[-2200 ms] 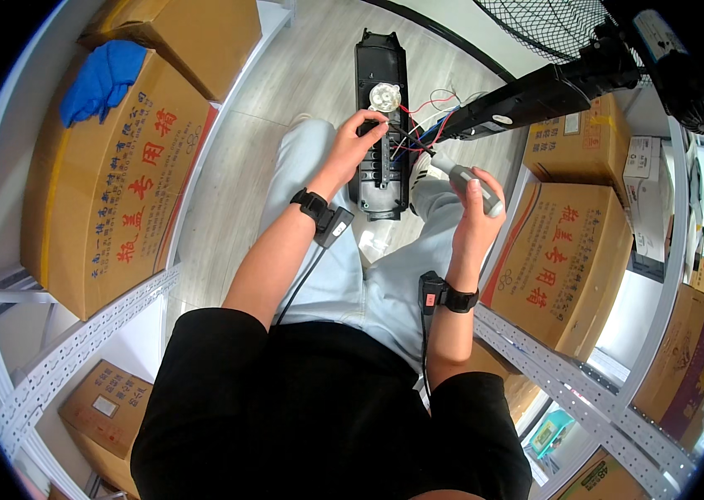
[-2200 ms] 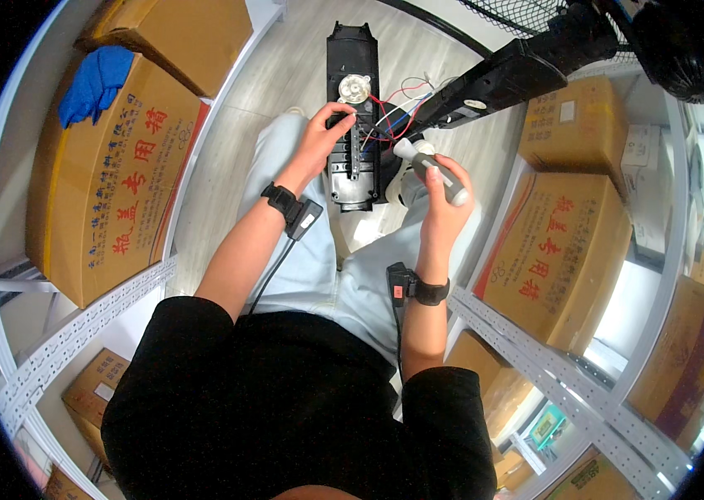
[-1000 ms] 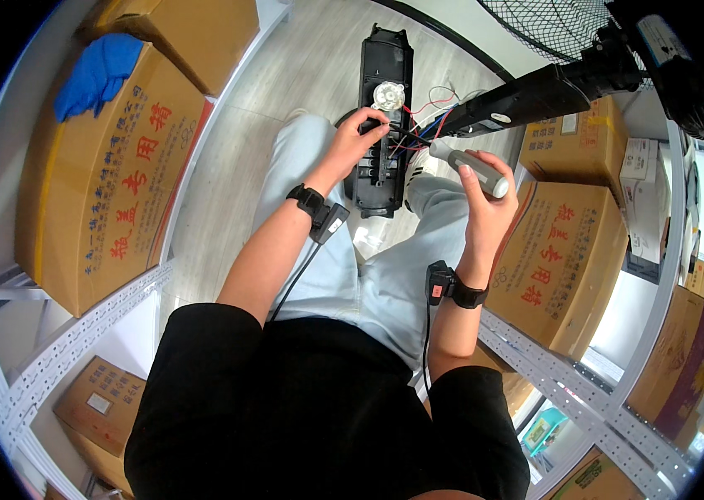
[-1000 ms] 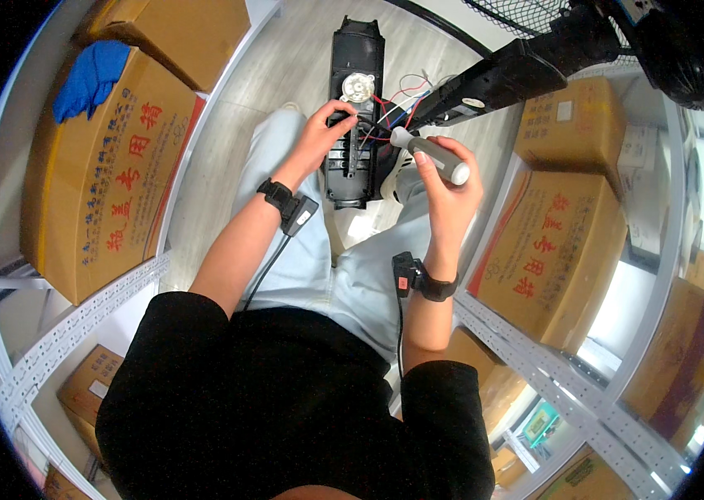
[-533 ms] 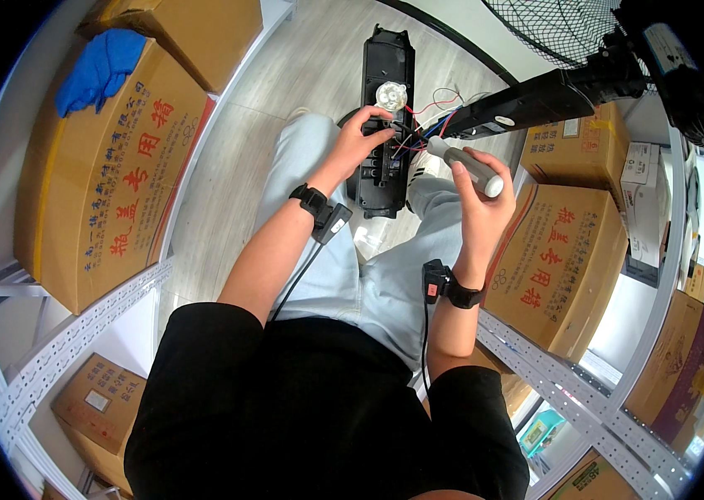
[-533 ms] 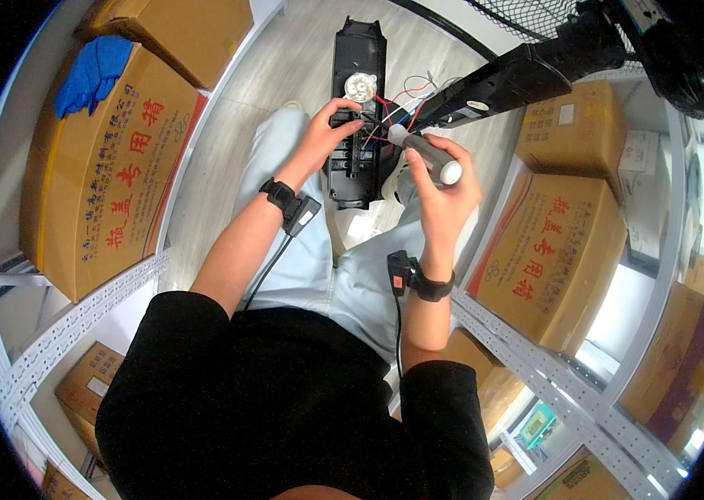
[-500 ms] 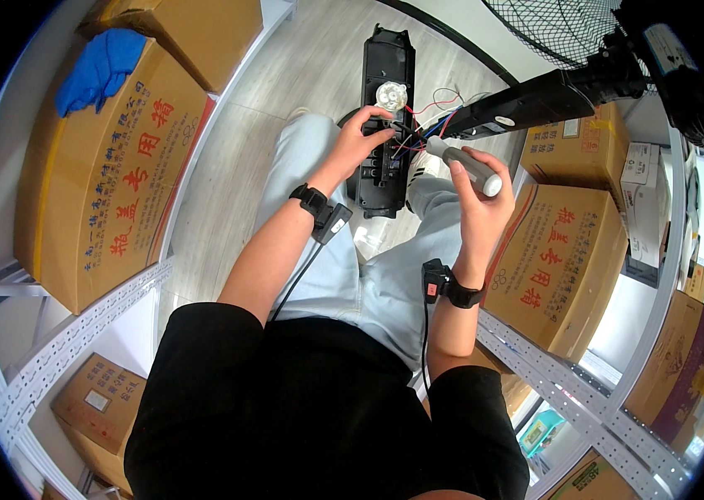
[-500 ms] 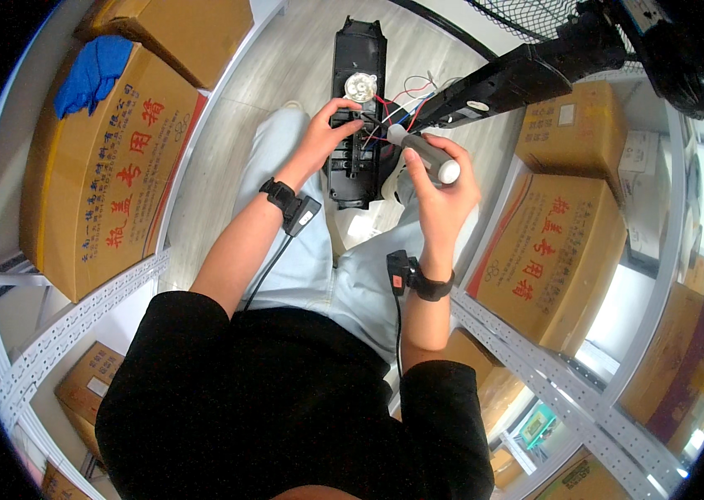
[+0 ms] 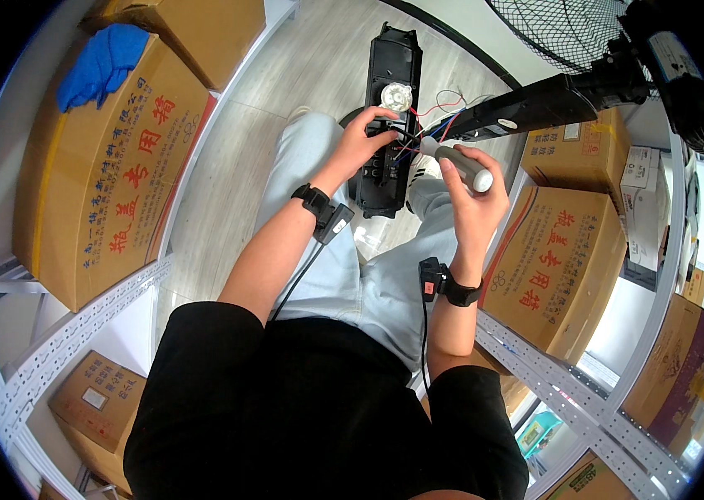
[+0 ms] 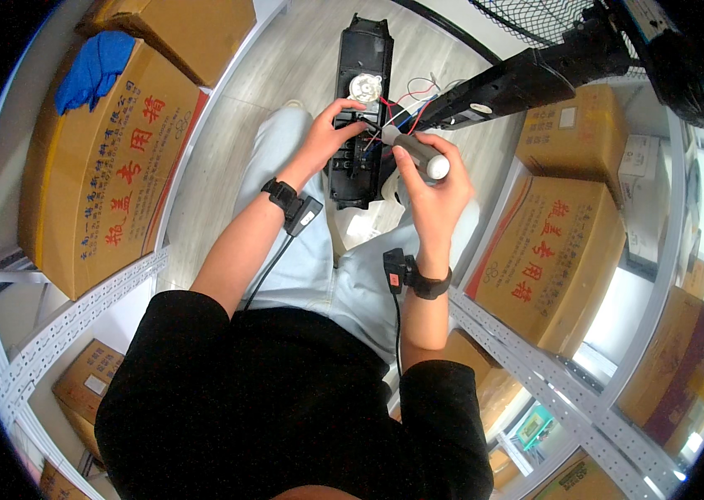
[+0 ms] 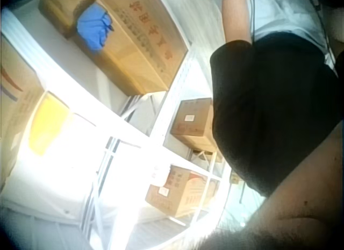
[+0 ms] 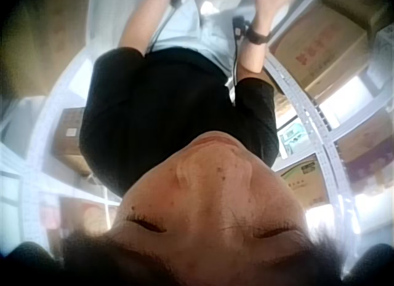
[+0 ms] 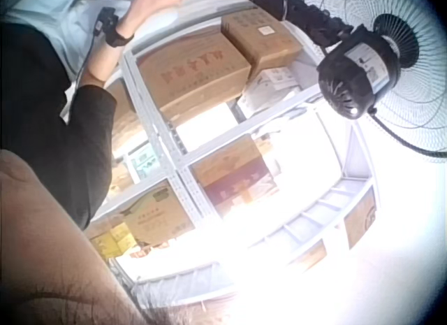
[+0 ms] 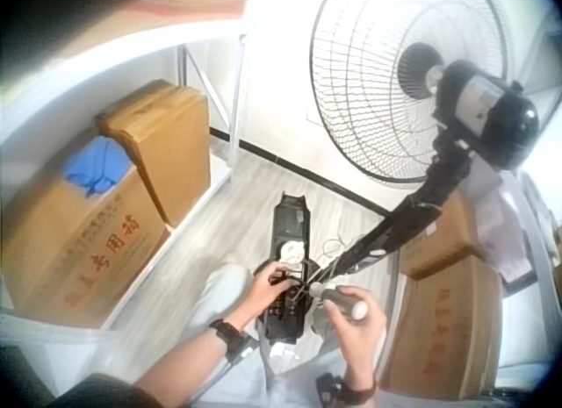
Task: The person sits on the floor and uses a soldering iron to work on wires and components inside a black plastic housing. They repeatedly heat and adjust connections within the device.
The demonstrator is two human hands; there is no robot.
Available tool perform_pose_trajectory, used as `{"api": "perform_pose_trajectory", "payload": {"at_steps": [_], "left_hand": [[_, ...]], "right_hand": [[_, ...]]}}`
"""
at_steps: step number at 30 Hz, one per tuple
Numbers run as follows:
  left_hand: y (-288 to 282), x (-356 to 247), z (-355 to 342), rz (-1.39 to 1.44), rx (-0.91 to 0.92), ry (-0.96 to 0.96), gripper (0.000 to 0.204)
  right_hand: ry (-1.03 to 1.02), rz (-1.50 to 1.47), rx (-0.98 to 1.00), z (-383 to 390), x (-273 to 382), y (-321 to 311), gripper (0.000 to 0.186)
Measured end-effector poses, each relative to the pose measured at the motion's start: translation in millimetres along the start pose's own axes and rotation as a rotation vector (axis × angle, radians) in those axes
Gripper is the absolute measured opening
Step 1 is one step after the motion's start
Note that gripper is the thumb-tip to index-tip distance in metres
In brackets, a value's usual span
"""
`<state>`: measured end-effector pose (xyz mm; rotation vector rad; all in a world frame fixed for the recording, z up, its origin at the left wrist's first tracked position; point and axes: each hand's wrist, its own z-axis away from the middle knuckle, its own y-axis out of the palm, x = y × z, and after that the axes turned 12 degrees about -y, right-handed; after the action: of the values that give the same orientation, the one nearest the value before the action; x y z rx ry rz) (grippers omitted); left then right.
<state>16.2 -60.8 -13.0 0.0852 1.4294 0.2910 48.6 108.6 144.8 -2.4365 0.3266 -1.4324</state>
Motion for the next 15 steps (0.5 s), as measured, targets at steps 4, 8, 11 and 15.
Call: {"api": "perform_pose_trajectory", "payload": {"at_steps": [4, 8, 11, 15], "left_hand": [[0.6, -3.7, 1.1, -0.019, 0.001, -0.005, 0.027], [-0.4, -2.2, 1.1, -0.03, -0.001, 0.018, 0.026], [-0.9, -1.8, 1.1, -0.045, -0.004, 0.014, 0.026], [-0.1, -4.1, 2.2, -0.049, -0.009, 0.015, 0.025]], "right_hand": [[-0.057, 0.081, 0.006, -2.2, -1.5, 2.2, 0.03], [-0.127, 0.163, 0.019, -3.9, 2.0, 5.2, 0.03], [-0.129, 0.184, 0.022, -4.9, 5.5, 6.9, 0.03], [-0.146, 0.21, 0.025, -5.3, 6.8, 7.3, 0.03]]}}
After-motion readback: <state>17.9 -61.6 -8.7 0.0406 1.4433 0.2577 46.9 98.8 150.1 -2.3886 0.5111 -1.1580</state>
